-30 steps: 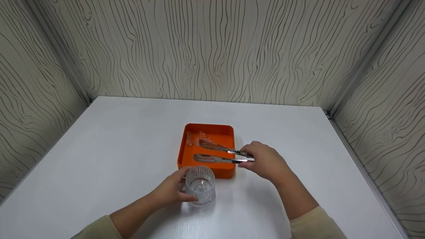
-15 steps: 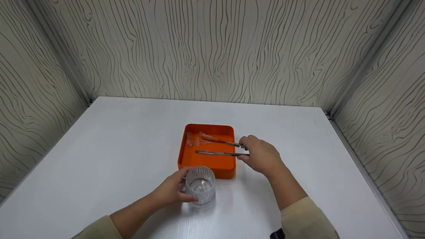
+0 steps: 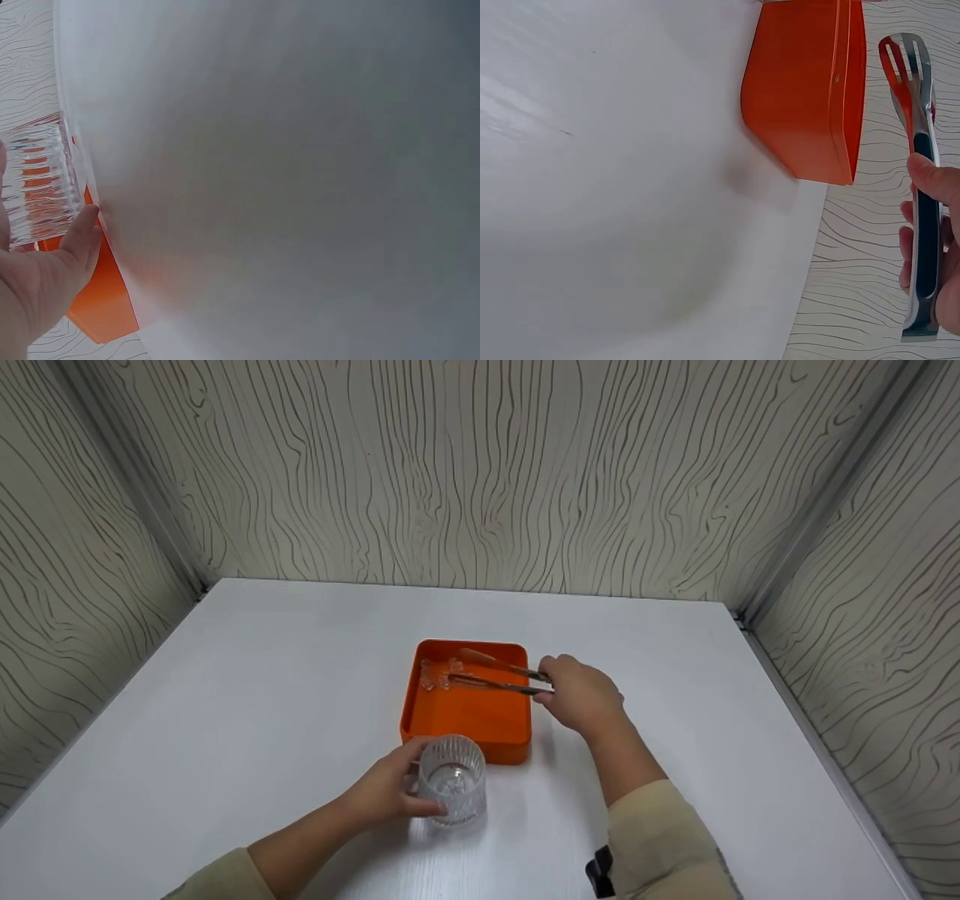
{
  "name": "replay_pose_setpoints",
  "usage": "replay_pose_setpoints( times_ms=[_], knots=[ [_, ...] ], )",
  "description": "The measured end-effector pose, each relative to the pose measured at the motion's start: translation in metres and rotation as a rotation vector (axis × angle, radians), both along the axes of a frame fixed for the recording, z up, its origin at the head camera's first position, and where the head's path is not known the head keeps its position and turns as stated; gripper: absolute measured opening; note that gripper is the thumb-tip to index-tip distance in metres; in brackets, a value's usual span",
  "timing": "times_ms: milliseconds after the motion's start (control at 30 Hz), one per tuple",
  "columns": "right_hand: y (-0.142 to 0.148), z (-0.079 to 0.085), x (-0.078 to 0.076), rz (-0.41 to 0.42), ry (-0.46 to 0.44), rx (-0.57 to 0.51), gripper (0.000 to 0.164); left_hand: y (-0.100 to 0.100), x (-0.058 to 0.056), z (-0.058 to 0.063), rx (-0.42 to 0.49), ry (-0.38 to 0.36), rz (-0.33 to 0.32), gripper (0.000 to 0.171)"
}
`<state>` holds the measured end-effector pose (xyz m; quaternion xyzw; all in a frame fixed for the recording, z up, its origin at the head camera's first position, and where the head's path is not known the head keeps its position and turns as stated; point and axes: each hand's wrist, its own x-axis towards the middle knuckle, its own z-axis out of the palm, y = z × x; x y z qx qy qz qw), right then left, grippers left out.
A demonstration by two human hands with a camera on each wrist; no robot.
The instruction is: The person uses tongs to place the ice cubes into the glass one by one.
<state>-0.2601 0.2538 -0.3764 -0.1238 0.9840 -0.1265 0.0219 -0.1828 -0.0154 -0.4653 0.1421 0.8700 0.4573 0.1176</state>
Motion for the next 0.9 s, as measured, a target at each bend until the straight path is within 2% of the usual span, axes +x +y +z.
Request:
replay_pose_setpoints(
  times_ms=[233, 400, 600, 900],
  knots=[
    [-0.005, -0.005, -0.015, -0.052, -0.055, 0.043, 0.029, 0.0, 0.0, -0.001, -0.013, 0.003, 0.006, 0.076],
    [-0.009, -0.009, -0.022, -0.076, -0.071, 0.069, 0.024, 0.0, -0.001, -0.001, -0.014, -0.006, 0.007, 0.077],
    [-0.016, -0.013, -0.027, -0.089, -0.08, 0.085, 0.018, -0.001, -0.001, 0.0, -0.014, -0.02, 0.013, 0.077],
    [-0.023, -0.017, -0.032, -0.115, -0.116, 0.089, 0.019, 0.001, -0.001, 0.0, -0.017, -0.037, 0.028, 0.077]
  ],
)
